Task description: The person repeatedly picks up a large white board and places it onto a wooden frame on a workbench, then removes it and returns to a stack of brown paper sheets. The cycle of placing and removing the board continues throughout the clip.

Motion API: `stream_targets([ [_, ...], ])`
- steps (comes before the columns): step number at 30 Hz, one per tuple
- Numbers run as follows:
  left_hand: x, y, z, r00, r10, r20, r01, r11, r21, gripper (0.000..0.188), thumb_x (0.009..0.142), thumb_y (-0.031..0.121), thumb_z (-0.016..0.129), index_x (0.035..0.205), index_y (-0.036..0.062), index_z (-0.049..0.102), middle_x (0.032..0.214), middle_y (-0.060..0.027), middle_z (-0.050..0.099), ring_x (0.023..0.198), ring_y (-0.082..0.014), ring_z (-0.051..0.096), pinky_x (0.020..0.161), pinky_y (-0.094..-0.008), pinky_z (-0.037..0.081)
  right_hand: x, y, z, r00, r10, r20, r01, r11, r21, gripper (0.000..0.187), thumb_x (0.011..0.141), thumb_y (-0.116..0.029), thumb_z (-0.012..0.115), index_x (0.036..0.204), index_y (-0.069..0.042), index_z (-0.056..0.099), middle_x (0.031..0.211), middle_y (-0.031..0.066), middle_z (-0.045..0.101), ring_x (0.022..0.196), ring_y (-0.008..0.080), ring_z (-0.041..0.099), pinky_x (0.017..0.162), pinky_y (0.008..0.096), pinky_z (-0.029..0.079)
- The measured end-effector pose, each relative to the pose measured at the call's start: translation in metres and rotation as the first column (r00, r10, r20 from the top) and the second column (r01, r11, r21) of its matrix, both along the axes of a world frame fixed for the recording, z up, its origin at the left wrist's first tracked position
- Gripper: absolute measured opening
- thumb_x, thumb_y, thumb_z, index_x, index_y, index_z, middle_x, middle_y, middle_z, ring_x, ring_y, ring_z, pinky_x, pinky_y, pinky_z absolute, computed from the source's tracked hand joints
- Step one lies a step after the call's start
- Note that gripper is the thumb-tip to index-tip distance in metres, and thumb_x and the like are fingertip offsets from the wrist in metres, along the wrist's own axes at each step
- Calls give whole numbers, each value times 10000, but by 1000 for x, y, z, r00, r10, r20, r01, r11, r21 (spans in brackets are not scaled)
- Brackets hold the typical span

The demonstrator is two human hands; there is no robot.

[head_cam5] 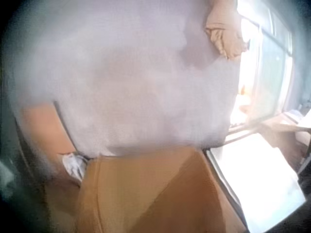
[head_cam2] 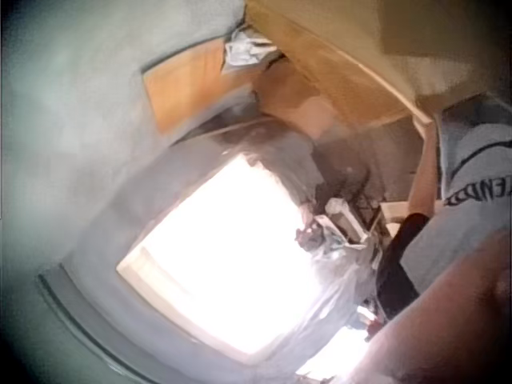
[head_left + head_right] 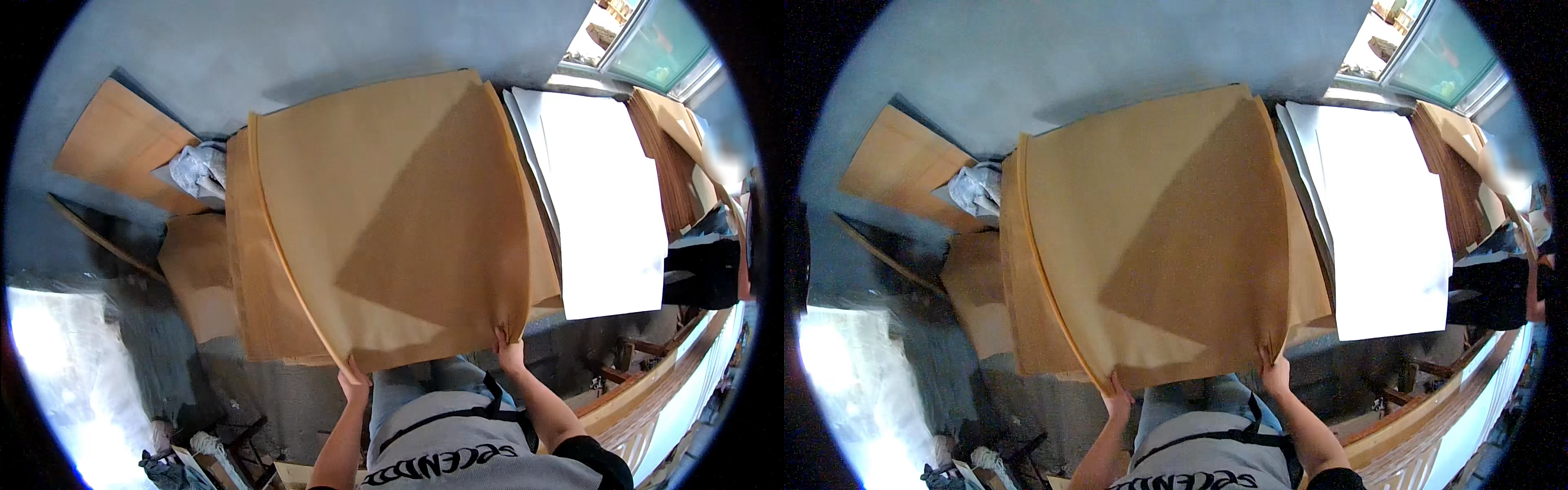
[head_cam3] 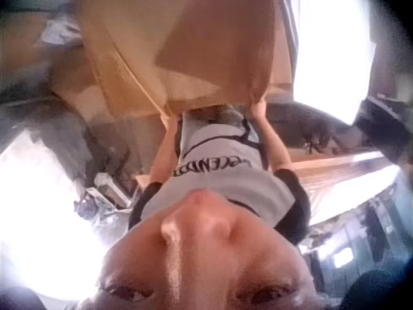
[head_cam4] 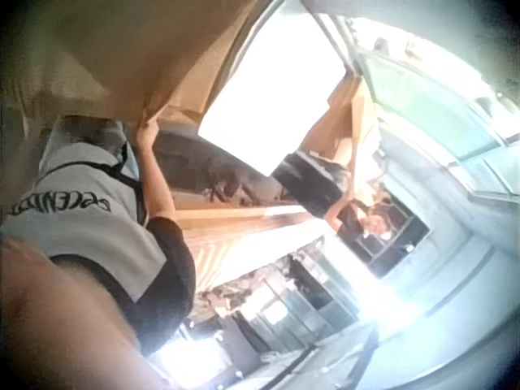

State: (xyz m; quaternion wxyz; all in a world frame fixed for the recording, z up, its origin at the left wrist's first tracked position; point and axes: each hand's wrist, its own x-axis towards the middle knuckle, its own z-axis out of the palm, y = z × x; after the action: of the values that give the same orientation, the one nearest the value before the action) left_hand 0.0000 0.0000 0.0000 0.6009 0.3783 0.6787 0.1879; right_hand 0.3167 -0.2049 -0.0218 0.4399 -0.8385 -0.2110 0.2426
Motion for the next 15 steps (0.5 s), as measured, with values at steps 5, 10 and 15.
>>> stream_targets([
  [5,22,67,19,957,140,255,-176,977,123,140,822,138,467,927,49,440,773,-47,505,557,-141,497,398,-252,392,29,85,56,912,-89,-401,109,994,28,163,817,-183,562,761,-35,524,543,-4,450,420,84,422,364,248,322],
  [10,33,78,28,927,353,126,-322,922,-215,340,777,325,596,944,63,458,564,-46,440,373,-137,374,335,-255,277,47,81,84,704,-142,-696,152,987,-48,281,774,-304,598,652,-67,507,505,-2,425,380,81,368,361,222,270],
  [15,32,65,49,884,379,274,-270,892,-362,333,796,378,561,887,62,507,494,-35,420,368,-146,362,373,-262,281,39,60,68,595,-126,-794,139,989,-53,315,810,-296,550,577,-92,490,470,-18,402,388,73,334,366,225,225],
])
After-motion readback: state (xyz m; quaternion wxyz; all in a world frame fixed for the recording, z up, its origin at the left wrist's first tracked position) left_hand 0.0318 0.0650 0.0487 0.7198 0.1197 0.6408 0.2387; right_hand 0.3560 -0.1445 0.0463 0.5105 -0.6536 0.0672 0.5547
